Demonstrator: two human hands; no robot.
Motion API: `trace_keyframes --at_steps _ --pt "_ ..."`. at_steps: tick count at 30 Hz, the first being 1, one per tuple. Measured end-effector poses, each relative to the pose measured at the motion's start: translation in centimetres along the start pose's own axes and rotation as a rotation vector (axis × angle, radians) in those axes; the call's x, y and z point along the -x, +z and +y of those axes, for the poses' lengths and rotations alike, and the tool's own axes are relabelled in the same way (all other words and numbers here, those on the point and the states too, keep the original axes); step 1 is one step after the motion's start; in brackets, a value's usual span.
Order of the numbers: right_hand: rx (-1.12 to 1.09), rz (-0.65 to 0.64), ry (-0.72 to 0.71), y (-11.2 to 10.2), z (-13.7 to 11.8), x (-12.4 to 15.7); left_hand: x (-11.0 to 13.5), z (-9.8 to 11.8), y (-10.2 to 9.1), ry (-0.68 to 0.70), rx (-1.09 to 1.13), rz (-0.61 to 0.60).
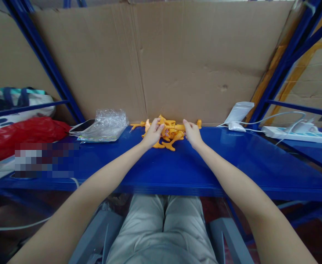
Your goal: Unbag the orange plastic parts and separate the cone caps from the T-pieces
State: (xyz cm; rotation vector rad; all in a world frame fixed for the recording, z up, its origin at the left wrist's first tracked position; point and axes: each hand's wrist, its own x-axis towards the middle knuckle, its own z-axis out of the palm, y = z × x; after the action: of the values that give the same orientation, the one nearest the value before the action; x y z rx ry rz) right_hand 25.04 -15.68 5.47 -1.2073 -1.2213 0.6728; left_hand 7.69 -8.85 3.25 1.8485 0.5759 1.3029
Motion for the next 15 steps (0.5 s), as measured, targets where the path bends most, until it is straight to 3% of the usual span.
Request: trace_keyframes --at_steps 4,11,15 --pt "0.132 0.05 -0.103 -0.03 0.56 -0.25 0.0 -0.08 0.01 -0.022 0.015 0.0" --pt "0.208 0.028 -0.193 0.07 0.5 -0.08 -0.15 -0.38 -0.17 -0.032 0.019 0.004" --pt "0.28 0.091 -0.284 0.03 0.16 0.01 -0.08 -0.05 -0.1 -0.044 0.029 0.014"
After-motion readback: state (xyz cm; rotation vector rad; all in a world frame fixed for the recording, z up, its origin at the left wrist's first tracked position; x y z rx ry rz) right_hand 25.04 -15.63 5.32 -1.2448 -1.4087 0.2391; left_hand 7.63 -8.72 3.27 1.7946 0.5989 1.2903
